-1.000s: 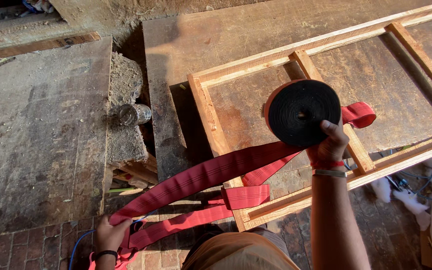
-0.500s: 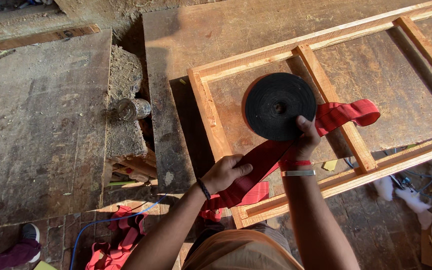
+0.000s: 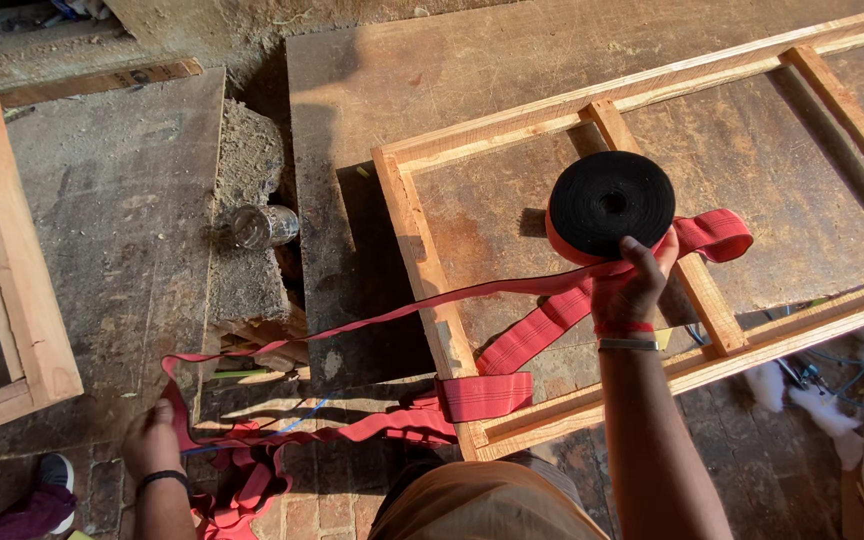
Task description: The person unrolls a red webbing strap from a roll and lays it across a wooden frame. They use a pneumatic staple gun to secure the strap to the frame, repeating the process to attach multiple parallel straps.
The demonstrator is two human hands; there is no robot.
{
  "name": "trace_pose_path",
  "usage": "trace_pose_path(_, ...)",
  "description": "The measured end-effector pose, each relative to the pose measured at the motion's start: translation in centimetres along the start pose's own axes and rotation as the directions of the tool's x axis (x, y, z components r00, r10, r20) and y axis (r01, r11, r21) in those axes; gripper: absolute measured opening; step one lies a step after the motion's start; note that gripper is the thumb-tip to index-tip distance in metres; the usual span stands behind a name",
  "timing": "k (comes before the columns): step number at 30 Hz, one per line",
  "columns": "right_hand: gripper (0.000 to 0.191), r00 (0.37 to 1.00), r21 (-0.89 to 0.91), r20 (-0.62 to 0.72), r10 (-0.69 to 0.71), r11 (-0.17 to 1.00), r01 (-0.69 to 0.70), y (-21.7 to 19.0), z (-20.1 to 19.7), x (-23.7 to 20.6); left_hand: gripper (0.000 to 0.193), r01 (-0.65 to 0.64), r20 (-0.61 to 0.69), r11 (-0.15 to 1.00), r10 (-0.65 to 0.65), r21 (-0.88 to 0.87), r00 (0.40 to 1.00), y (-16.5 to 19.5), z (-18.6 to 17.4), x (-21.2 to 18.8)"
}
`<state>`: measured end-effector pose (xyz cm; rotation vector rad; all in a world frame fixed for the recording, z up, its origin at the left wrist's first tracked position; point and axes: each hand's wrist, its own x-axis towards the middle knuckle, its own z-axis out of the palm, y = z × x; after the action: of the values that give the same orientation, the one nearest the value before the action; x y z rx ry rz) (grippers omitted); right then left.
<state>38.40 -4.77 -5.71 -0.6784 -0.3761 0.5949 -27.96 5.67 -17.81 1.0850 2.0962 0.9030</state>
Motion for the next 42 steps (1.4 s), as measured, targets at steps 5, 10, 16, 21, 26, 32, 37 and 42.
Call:
trace_pose_path(5,0.057,0.973,0.193,-0.102,0.206,0.964,-0.184,3.9,-0.1,-2.8,0.076,-0.470,0.363,0.876,0.474,-0.105,0.802,14.3,14.3,-12.4)
trace_pose_path(10,0.062,0.976,0.108,0.046,0.215,0.970,-0.218,5.7,3.2,-5.1,0.098,-0.536,0.874,0.792,0.449,-0.292,0.187,26.0,24.4,-25.0)
trace_pose_path(16,0.071,0.990,0.104,-0.036,0.137,0.986,-0.133,1.6,4.0,-2.9,0.036,-0.889,0.979,0.455,0.150,0.056,0.139,26.5,17.9,-25.4)
trace_pose_path(21,0.079,0.989,0.021,0.044,0.141,0.990,-0.142,-0.7,4.0,-1.4,0.037,-0.711,0.906,0.679,0.164,0.183,0.389,17.7,13.3,-20.4)
trace_pose_path(26,0.082,0.997,-0.164,-0.008,0.073,0.984,-0.074,2.8,4.0,-1.8,0.034,-0.273,0.576,0.946,0.126,0.176,0.808,7.8,11.7,-14.9)
trace_pose_path(32,0.083,0.978,-0.165,0.053,0.199,0.968,-0.188,6.7,5.7,-4.9,0.106,-0.588,0.870,0.776,0.107,0.230,0.481,13.4,16.5,-15.9)
trace_pose_path(37,0.083,0.935,-0.088,0.228,0.273,0.962,-0.260,7.4,9.8,-8.7,0.096,0.197,0.798,0.786,0.516,-0.585,0.312,22.4,20.9,-20.6)
trace_pose_path(42,0.082,0.839,-0.173,0.375,0.395,0.919,-0.355,6.1,10.4,-8.8,0.083,0.315,0.724,0.675,0.487,-0.667,0.489,25.5,19.1,-20.3)
